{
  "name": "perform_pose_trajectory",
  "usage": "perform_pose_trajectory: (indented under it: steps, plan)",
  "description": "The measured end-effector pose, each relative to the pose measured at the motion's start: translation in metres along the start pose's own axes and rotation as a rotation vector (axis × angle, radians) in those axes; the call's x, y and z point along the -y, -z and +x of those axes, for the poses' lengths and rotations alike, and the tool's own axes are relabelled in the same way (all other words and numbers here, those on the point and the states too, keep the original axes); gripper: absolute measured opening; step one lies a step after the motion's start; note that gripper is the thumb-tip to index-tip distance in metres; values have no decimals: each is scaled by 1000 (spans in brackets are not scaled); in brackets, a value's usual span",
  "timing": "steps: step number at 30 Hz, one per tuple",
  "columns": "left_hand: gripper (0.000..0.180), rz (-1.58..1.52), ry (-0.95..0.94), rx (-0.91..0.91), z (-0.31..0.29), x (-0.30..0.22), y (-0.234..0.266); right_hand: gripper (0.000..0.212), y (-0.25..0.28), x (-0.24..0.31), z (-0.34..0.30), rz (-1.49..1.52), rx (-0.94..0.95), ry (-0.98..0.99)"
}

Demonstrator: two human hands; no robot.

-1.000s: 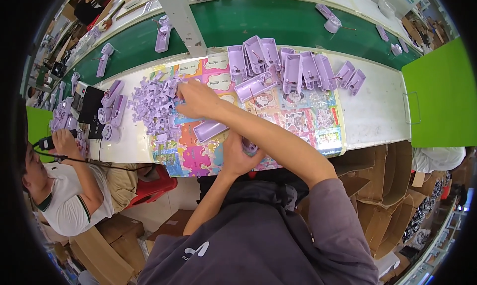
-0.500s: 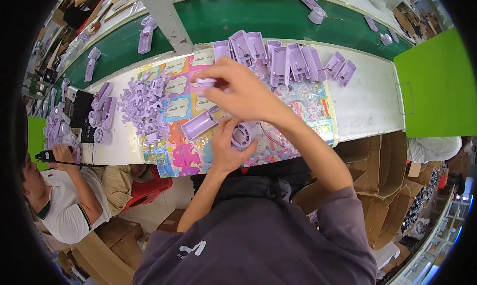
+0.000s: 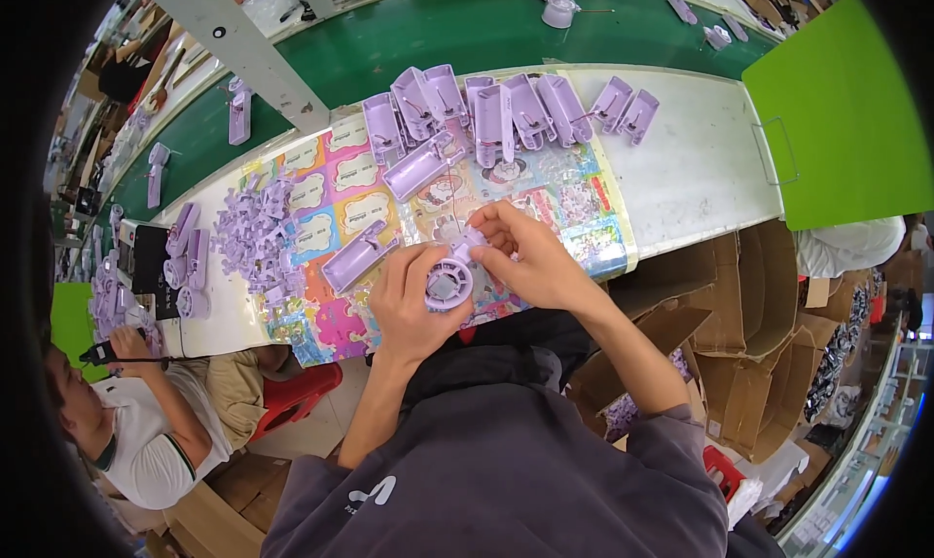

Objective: The person assembles a small handheld fan by hand, fitting plastic components and internal mechanisms into a fan housing.

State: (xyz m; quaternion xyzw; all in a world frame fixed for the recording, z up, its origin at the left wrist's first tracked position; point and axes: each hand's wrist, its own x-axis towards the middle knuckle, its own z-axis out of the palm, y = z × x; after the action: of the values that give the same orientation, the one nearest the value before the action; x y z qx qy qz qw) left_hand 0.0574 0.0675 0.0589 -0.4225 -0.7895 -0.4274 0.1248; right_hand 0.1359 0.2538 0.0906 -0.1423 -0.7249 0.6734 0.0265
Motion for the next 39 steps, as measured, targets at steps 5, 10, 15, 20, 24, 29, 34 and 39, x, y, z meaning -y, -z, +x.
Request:
perform_pose_trajectory:
  steps: [5,10,15,20,24,29,34,39]
  plan:
    - [59,-613,293,158,-1,-8,9,30,-10,-2,-11,-76,-56,95]
    - [28,-883,610,232,-6,-5,11,34,-29,12,-30,-232,-74,201]
    - [17,-910,446,75,-16,-2,5,34,-35,9,-38,-117,-92,172]
    - [13,-900,406,89,-8,-5,19,34,-32,11,-39,-91,-29,112]
    - [13,-624,402,-93,-11,0,14,35,-52,20,-27,-574,-359,364]
    - [26,-700,475,-140,-9,-8,25,65,-77,17,-40,-316,-144,254]
    - [59,-382,191,81,-1,7,53,73,-60,-24,-31,-15,-218,77]
    - [77,297,238,266,10,55,58,67,-34,-21,-21,-408,-142,266]
